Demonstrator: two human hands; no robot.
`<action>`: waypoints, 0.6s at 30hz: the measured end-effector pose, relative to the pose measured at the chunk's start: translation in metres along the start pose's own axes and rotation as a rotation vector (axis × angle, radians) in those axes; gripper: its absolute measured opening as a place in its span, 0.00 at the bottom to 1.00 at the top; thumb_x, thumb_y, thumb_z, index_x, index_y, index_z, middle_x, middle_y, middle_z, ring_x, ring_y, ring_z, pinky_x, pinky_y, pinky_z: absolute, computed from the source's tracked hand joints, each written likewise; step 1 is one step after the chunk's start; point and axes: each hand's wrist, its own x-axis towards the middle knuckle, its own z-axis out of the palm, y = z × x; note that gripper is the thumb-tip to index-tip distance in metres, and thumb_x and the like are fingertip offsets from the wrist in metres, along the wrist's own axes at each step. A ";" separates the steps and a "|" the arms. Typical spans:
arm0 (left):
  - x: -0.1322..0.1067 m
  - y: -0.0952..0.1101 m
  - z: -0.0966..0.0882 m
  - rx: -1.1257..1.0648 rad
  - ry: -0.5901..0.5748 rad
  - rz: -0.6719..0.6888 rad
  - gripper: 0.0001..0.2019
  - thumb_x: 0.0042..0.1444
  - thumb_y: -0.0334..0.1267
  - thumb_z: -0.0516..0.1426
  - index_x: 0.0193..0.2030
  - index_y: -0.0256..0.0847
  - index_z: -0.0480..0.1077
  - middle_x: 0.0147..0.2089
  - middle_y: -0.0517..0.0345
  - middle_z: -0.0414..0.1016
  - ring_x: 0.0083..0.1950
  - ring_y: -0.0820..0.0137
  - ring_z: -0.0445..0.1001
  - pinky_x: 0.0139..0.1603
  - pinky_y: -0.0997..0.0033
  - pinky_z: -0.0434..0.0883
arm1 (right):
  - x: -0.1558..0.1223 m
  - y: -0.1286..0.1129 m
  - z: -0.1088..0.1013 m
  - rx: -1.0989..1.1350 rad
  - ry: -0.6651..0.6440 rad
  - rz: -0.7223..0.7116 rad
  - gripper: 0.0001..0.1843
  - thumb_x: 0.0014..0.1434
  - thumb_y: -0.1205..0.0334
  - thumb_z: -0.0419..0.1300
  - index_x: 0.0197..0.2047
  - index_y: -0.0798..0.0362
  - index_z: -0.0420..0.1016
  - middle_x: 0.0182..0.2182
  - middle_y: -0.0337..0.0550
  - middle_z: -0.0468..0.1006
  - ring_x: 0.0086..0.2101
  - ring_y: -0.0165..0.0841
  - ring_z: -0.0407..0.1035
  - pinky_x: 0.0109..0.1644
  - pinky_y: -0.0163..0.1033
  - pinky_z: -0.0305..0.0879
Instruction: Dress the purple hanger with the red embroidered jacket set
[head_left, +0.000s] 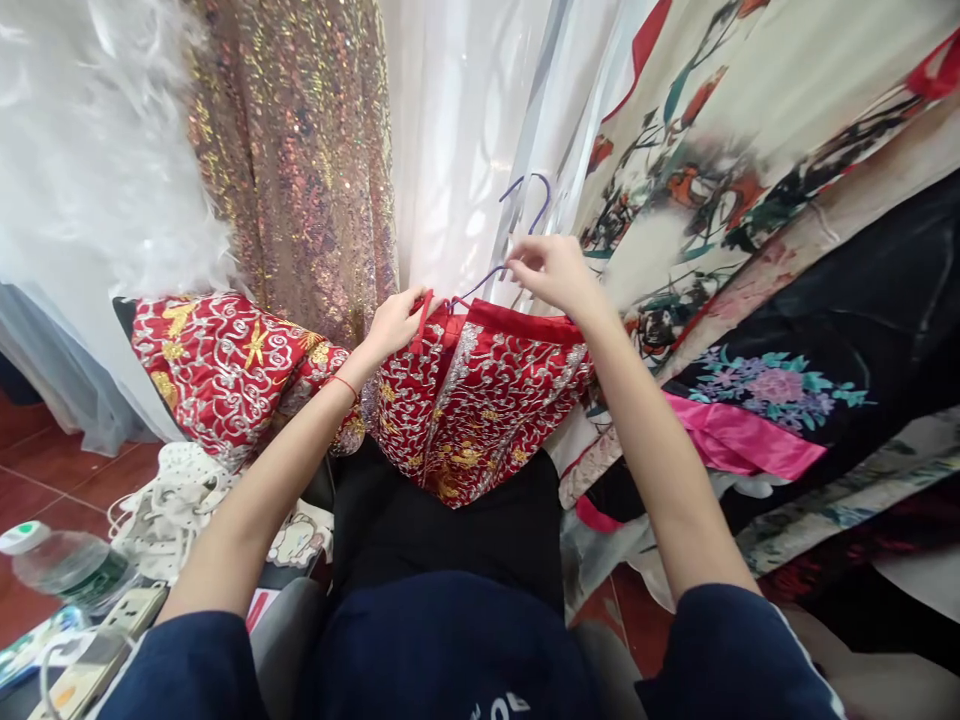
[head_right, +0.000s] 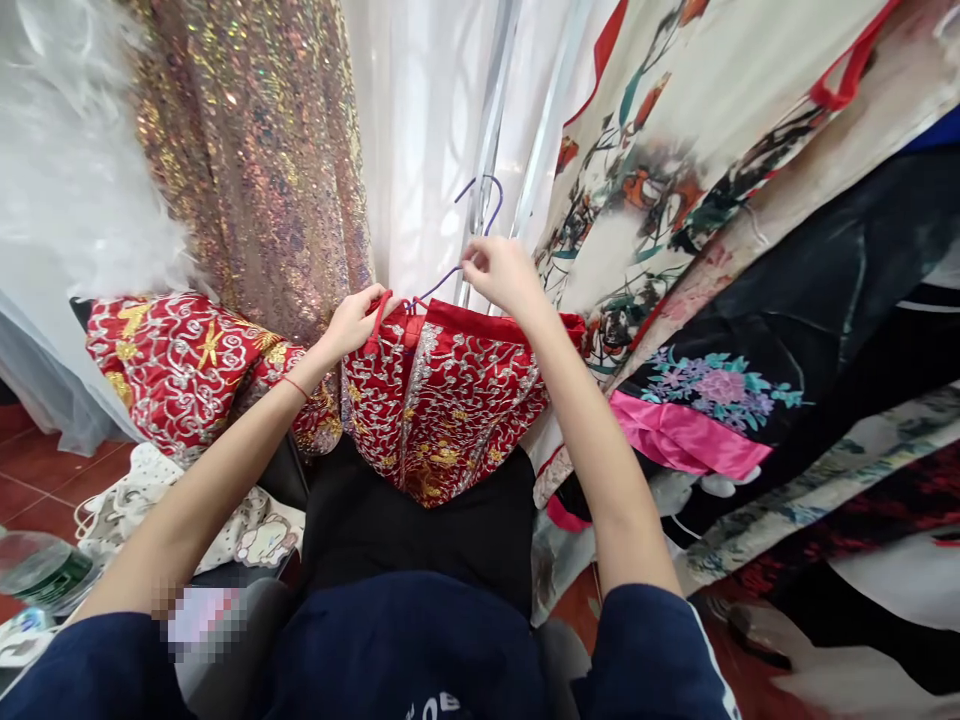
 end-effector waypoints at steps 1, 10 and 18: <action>0.000 0.002 0.000 0.005 0.004 -0.018 0.18 0.66 0.52 0.51 0.38 0.41 0.74 0.32 0.57 0.76 0.33 0.67 0.70 0.37 0.69 0.62 | -0.009 0.009 -0.013 -0.093 -0.005 0.029 0.10 0.60 0.64 0.57 0.41 0.55 0.80 0.32 0.46 0.80 0.35 0.35 0.74 0.47 0.45 0.70; 0.010 0.013 0.002 0.076 -0.005 -0.238 0.23 0.67 0.50 0.50 0.63 0.42 0.69 0.41 0.50 0.81 0.41 0.60 0.76 0.45 0.65 0.67 | -0.066 0.085 -0.054 -0.633 -0.486 0.268 0.14 0.54 0.56 0.67 0.44 0.49 0.83 0.39 0.46 0.80 0.35 0.36 0.72 0.35 0.37 0.61; 0.020 0.012 0.002 0.083 -0.077 -0.416 0.35 0.66 0.64 0.37 0.24 0.41 0.68 0.32 0.41 0.78 0.44 0.51 0.77 0.46 0.58 0.68 | -0.057 0.101 -0.032 -0.533 0.035 0.167 0.14 0.64 0.59 0.56 0.45 0.49 0.83 0.43 0.49 0.82 0.41 0.42 0.73 0.41 0.42 0.65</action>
